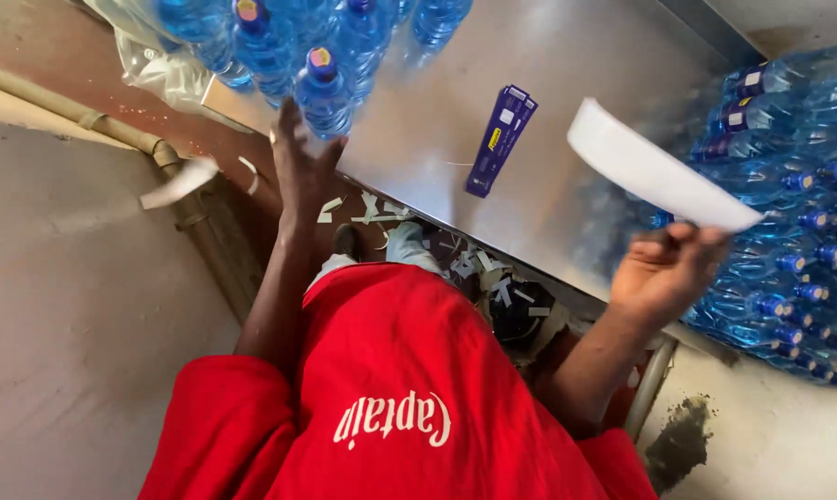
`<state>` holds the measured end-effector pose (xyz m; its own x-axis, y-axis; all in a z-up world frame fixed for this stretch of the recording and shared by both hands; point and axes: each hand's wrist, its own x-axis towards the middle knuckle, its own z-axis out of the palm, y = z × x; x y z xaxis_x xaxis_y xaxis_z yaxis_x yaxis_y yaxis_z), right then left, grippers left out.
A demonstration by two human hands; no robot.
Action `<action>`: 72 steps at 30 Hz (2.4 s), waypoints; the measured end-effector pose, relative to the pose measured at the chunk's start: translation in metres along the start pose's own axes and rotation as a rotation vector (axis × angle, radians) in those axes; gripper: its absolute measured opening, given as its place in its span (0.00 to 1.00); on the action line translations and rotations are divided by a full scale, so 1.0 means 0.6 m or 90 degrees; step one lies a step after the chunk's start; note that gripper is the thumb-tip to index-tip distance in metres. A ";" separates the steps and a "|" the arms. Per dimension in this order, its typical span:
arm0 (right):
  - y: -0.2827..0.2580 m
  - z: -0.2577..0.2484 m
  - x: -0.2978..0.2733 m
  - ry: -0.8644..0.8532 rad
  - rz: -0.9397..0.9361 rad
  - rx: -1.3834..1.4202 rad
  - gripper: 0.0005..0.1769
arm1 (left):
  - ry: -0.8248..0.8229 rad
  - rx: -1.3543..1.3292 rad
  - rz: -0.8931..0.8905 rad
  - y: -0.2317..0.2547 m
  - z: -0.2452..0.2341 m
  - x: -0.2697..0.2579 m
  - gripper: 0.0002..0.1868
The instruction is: Manually applying adhesive labels to plastic water bottles in a production environment.
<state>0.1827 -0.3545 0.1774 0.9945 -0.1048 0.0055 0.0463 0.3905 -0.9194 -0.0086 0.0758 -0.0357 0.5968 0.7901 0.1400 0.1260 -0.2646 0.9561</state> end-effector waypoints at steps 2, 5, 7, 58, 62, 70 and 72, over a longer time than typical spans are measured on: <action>0.025 0.024 -0.016 -0.070 -0.015 -0.073 0.26 | 0.050 0.056 0.007 -0.020 0.045 0.041 0.53; 0.044 0.027 -0.040 -0.183 -0.032 -0.129 0.16 | 0.105 0.147 0.033 -0.043 0.082 0.040 0.55; 0.056 0.024 -0.044 -0.222 -0.039 -0.109 0.18 | 0.106 0.178 0.057 -0.042 0.087 0.030 0.57; 0.362 0.061 -0.081 -0.066 0.529 -0.214 0.19 | -0.142 -0.185 -0.546 0.159 0.211 -0.115 0.18; 0.371 0.055 -0.078 -0.067 0.525 -0.215 0.19 | -0.126 -0.203 -0.537 0.153 0.214 -0.114 0.16; 0.441 0.037 -0.111 -0.103 0.413 -0.246 0.18 | -0.087 -0.226 -0.507 0.128 0.234 -0.122 0.13; 0.461 0.044 -0.125 -0.112 0.348 -0.269 0.19 | -0.023 -0.220 -0.439 0.115 0.248 -0.132 0.09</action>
<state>0.1233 -0.2146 -0.0668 0.8671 0.1681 -0.4690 -0.4682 -0.0470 -0.8824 0.0707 -0.0874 -0.0193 0.4987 0.6935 -0.5200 0.2278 0.4739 0.8506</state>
